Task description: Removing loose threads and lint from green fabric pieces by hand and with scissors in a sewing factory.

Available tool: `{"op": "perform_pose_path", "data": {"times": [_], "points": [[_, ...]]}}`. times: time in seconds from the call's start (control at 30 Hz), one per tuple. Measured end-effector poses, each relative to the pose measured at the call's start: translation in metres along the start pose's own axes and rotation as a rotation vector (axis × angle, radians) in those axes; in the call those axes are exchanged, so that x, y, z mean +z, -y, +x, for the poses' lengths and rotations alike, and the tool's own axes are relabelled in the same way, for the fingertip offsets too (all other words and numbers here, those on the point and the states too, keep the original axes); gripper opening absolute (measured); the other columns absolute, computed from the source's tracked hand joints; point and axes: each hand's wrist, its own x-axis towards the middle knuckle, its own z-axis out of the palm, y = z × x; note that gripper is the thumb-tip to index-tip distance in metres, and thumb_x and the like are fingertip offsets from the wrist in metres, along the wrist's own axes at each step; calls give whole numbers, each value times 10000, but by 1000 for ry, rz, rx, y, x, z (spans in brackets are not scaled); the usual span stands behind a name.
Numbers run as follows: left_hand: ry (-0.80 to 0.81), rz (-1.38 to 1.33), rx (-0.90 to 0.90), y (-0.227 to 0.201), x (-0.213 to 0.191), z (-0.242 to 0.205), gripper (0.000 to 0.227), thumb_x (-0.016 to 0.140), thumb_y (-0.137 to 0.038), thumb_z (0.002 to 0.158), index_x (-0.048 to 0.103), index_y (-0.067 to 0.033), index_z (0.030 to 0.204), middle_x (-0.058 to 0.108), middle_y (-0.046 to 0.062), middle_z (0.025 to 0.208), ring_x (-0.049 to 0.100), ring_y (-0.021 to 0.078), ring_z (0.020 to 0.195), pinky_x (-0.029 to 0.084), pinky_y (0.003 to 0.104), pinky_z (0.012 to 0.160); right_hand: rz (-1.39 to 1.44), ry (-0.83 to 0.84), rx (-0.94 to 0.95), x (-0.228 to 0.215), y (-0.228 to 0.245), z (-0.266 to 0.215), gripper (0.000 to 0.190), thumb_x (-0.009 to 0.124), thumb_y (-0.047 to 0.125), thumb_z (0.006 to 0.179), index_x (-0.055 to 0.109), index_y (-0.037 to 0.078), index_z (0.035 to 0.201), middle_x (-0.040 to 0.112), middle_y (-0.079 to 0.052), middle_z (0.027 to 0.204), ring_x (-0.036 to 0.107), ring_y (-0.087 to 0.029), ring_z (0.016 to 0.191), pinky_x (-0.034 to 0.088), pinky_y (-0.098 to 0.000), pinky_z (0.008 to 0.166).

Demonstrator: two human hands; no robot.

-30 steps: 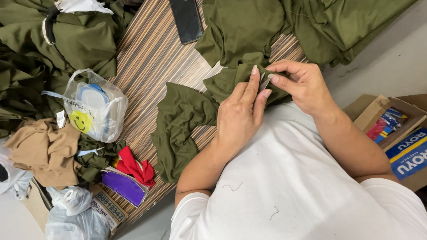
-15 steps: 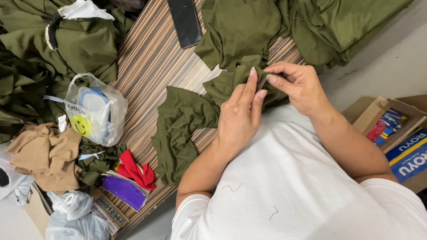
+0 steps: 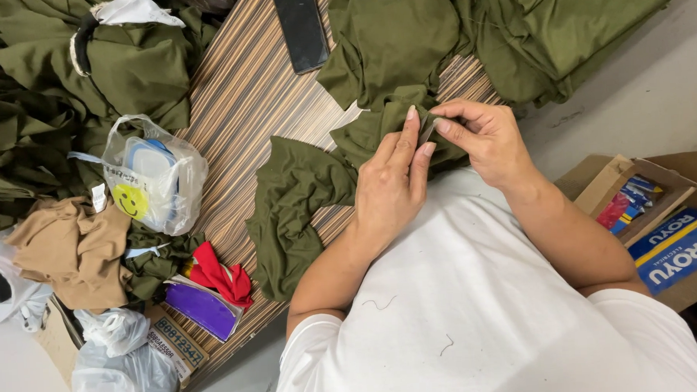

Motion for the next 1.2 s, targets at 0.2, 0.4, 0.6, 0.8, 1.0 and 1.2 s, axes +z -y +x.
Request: {"op": "perform_pose_path", "data": {"times": [0.2, 0.4, 0.6, 0.8, 1.0, 1.2], "points": [[-28, -59, -6, -1, 4, 1, 428, 626, -210, 1053, 580, -59, 1451, 708, 106, 973, 742, 337, 858, 604, 408, 677, -22, 9, -28, 0, 0, 1, 83, 683, -21, 1003, 724, -84, 1038, 705, -159, 976, 600, -126, 954, 528, -329, 839], [-80, -201, -25, -5, -7, 9, 414, 603, -158, 1062, 566, -65, 1464, 715, 98, 966, 741, 316, 864, 606, 399, 719, -68, 22, -65, 2, -3, 1, 73, 693, -32, 995, 728, -86, 1029, 713, -175, 965, 657, -172, 951, 532, -341, 838], [-248, -485, -118, 12, -21, 20, 379, 668, -152, 1007, 628, -44, 1368, 663, 44, 826, 618, 145, 731, 532, 284, 689, -63, 6, -47, 0, -7, -1, 90, 693, -24, 1004, 726, -84, 1063, 715, -177, 1017, 622, -156, 1000, 523, -346, 888], [-162, -274, -35, 14, -2, 27, 348, 870, -178, 853, 740, -121, 1171, 747, 35, 881, 731, 224, 721, 562, 302, 634, -121, -12, -77, -2, -7, 1, 112, 716, 1, 985, 746, -64, 1071, 728, -187, 1038, 667, -200, 1004, 527, -375, 906], [-195, -87, 153, 25, 6, 28, 105, 766, -110, 919, 758, -109, 1024, 631, 22, 701, 649, 232, 573, 539, 315, 538, -178, -23, -146, 13, -2, 5, 116, 711, 22, 959, 769, -32, 1044, 753, -179, 987, 721, -260, 944, 548, -410, 858], [-230, 123, 234, 71, 22, 15, 36, 708, -116, 950, 703, -127, 984, 594, -30, 711, 616, 185, 559, 524, 273, 544, -221, -67, -148, 26, -9, 4, 81, 716, 60, 942, 760, 9, 988, 757, -152, 920, 737, -287, 896, 562, -409, 822]]}}
